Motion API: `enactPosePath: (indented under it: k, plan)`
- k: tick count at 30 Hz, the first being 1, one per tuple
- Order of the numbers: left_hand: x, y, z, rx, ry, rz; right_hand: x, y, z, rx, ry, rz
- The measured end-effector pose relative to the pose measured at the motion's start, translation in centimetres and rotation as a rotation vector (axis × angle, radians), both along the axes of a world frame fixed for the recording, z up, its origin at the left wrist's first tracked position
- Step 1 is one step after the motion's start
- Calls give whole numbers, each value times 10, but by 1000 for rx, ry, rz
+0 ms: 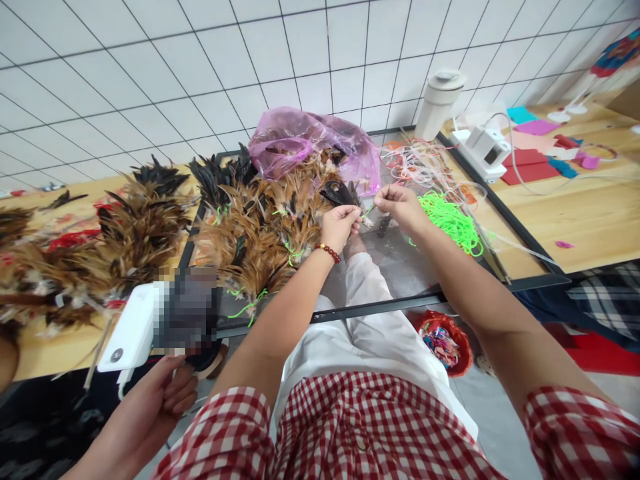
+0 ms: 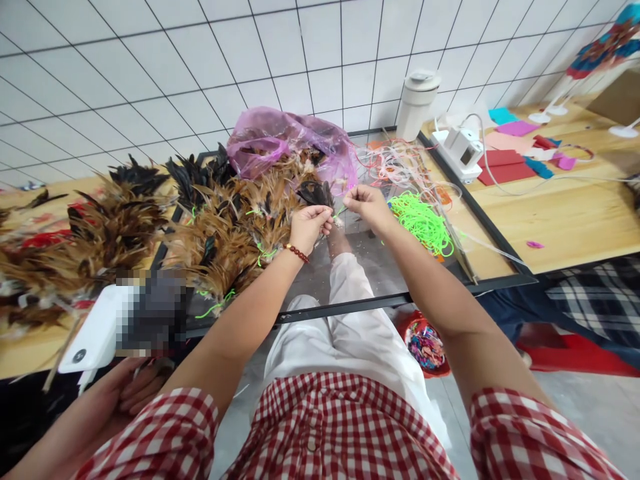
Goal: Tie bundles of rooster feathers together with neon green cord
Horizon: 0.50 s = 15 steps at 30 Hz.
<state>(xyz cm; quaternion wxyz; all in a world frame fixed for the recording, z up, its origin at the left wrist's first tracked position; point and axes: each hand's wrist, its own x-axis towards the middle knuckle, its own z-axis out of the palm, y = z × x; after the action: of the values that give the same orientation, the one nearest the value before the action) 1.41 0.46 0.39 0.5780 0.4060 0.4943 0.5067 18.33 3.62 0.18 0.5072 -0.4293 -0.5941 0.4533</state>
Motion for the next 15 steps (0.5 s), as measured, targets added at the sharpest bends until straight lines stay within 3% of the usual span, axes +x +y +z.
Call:
enactPosePath:
  k: [5,11,15]
  plan:
    - [-1,3,-8,57,145,4,-1,-7,6,126,-133,126]
    - [-1,2,-10,378,413,-142,-10,-12,7,267,-202,57]
    - [1,3,-14,425,422,-174,-10,-9,6,255,-207,33]
